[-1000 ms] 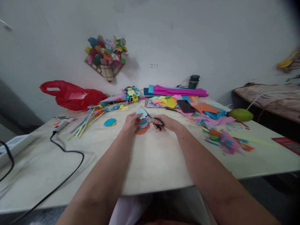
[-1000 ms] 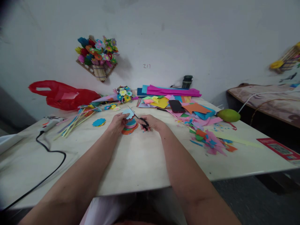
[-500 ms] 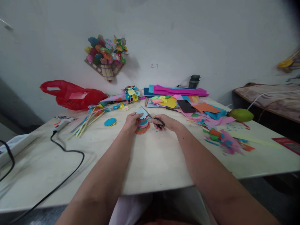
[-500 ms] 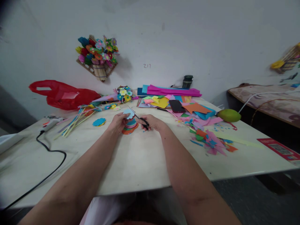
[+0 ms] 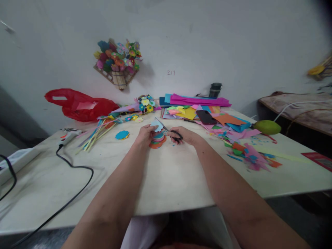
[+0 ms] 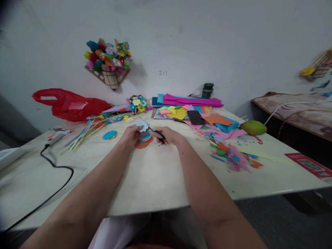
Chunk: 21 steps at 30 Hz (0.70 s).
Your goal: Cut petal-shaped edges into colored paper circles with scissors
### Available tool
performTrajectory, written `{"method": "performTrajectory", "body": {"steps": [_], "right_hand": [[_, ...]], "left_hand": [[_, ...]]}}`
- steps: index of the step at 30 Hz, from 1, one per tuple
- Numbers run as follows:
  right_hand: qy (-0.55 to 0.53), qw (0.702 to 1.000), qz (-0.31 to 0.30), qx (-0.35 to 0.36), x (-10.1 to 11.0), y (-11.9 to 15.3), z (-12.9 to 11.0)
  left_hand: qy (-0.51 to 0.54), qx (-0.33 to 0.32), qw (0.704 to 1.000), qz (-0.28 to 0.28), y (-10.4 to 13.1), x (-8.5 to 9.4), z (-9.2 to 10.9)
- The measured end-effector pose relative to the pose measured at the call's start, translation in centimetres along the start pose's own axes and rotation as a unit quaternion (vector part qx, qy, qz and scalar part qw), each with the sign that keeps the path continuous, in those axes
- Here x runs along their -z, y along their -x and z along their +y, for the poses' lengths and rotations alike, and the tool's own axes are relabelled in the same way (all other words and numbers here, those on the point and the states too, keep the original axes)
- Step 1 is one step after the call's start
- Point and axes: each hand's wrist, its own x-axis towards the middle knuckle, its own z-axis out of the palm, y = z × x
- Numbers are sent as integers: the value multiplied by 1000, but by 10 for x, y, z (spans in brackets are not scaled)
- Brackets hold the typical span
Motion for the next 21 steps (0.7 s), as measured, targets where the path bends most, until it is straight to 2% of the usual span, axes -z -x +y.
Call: {"method": "performTrajectory", "body": {"steps": [21], "right_hand": [[6,999,-33,-2,0,3,0]], "left_hand": [[9,22,1000,-7,2,7,5]]}}
